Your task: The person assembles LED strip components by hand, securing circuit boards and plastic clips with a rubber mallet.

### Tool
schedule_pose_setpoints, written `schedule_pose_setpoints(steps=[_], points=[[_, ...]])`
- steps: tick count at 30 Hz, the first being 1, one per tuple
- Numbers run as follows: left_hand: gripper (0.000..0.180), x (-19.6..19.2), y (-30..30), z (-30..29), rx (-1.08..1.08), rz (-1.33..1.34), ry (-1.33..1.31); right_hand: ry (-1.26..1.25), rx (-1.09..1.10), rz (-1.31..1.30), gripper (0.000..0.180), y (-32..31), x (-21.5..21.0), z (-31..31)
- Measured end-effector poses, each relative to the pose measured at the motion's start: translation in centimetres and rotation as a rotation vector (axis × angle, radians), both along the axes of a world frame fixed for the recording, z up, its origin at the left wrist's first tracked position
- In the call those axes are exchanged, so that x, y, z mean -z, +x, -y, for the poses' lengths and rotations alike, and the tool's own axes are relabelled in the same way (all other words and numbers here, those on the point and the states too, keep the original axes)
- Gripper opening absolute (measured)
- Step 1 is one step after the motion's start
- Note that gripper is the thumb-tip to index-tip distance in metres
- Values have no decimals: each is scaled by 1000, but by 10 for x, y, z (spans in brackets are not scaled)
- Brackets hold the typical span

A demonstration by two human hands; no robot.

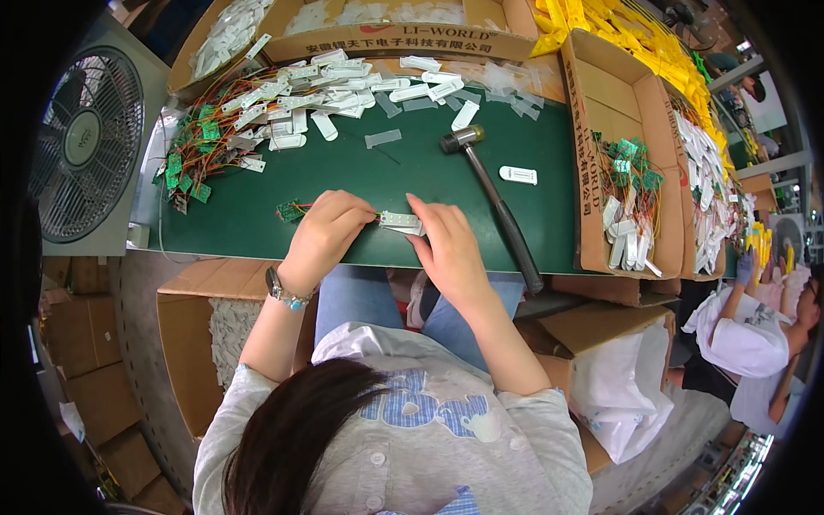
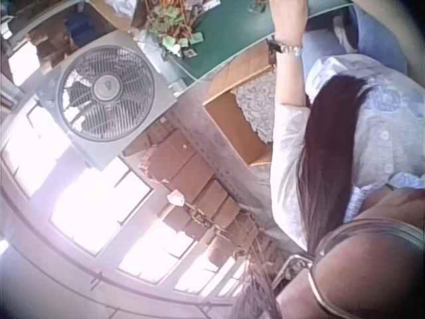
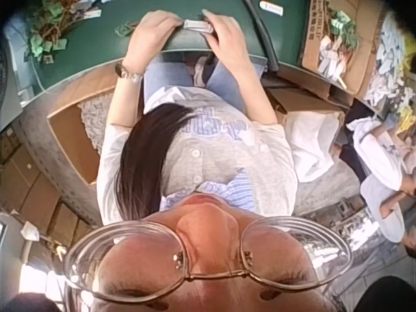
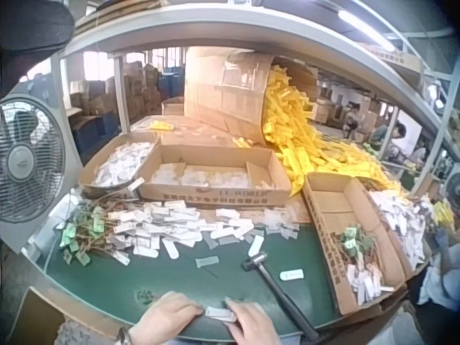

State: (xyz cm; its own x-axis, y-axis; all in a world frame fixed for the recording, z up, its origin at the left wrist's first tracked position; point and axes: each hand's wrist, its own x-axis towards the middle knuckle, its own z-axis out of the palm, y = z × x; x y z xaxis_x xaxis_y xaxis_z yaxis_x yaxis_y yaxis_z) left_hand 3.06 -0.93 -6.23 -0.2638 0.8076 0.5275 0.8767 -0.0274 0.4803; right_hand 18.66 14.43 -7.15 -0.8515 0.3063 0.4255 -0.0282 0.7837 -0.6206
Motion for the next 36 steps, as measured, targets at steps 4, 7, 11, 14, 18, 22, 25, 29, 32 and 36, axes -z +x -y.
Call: schedule_pose_setpoints(steps=[4, 7, 11, 14, 18, 22, 25, 29, 32, 36], points=[[14, 2, 0, 4, 42, -93, -40, 47, -67, 37, 42, 3, -1, -2], [15, -2, 2, 4, 49, -127, -29, 116, -79, 13, 38, 4, 0, -1], [15, 0, 3, 6, 40, -145, -42, 128, -74, 32, 38, 7, 3, 0], [16, 0, 4, 4, 16, -159, -50, 261, -52, 22, 34, 8, 4, 0], [18, 2, 5, 2, -15, -199, -42, 337, -39, -7, 28, 6, 5, 2], [20, -2, 8, 3, -35, -224, -32, 350, -70, -11, 26, 5, 4, 1], [20, 0, 12, 3, -40, -225, -55, 396, -68, -33, 25, 5, 6, 1], [19, -1, 16, 7, -78, -249, -39, 399, -71, -35, 24, 3, 7, 4], [18, 1, 23, 8, -125, -232, -39, 426, -39, -42, 24, 1, 4, 10], [18, 7, 27, 9, -163, -199, 11, 449, 32, -35, 23, 0, 4, 19]])
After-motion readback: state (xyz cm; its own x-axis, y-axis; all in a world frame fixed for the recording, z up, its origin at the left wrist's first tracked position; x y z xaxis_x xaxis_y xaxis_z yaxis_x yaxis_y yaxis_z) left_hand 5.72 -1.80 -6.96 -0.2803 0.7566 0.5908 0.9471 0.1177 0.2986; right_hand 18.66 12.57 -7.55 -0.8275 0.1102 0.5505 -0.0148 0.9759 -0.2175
